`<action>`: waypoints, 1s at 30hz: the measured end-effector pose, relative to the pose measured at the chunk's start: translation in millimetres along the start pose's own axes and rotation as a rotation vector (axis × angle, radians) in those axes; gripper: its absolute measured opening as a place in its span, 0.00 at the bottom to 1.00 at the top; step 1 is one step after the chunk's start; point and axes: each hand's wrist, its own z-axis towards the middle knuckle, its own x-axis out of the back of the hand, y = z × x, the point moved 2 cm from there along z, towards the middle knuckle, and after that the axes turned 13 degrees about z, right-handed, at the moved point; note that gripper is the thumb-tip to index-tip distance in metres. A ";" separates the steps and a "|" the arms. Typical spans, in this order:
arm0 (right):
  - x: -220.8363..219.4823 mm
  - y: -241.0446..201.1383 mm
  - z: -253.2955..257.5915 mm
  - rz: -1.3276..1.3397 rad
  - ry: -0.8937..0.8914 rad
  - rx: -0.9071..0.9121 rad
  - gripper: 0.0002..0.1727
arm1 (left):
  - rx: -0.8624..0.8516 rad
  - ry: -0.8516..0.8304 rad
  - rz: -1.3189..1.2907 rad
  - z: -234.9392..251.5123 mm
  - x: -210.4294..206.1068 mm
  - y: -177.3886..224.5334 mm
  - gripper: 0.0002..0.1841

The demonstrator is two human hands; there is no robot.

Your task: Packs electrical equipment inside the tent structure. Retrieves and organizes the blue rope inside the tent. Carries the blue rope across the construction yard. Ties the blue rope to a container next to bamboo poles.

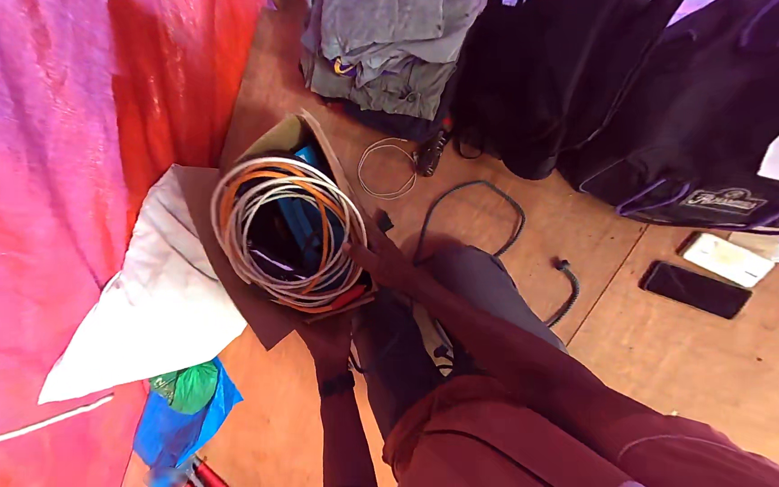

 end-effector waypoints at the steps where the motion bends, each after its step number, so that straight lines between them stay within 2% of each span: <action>1: -0.5 2.1 12.0 -0.018 -0.017 0.038 0.45 | -0.009 -0.020 -0.006 8.4 -2.3 5.1 0.53; 5: -10.4 9.1 50.9 -0.077 -0.004 0.053 0.44 | -0.032 -0.014 0.063 42.8 -9.1 35.5 0.55; 9: -21.7 13.5 90.0 -0.042 0.002 0.106 0.47 | -0.046 -0.028 0.206 73.2 -17.1 72.7 0.54; 16: -33.9 22.9 157.6 -0.032 0.058 0.180 0.52 | -0.099 -0.234 0.353 130.0 -22.5 122.8 0.56; 21: -45.5 24.3 217.7 -0.038 0.125 0.236 0.54 | -0.152 -0.224 0.472 170.1 -38.5 163.9 0.57; 26: -65.9 22.1 270.1 -0.073 0.275 0.254 0.58 | -0.072 -0.043 0.432 234.7 -77.7 217.6 0.54; 30: -87.5 16.8 309.7 -0.109 0.361 0.163 0.62 | -0.332 -0.047 0.422 271.7 -90.0 249.7 0.61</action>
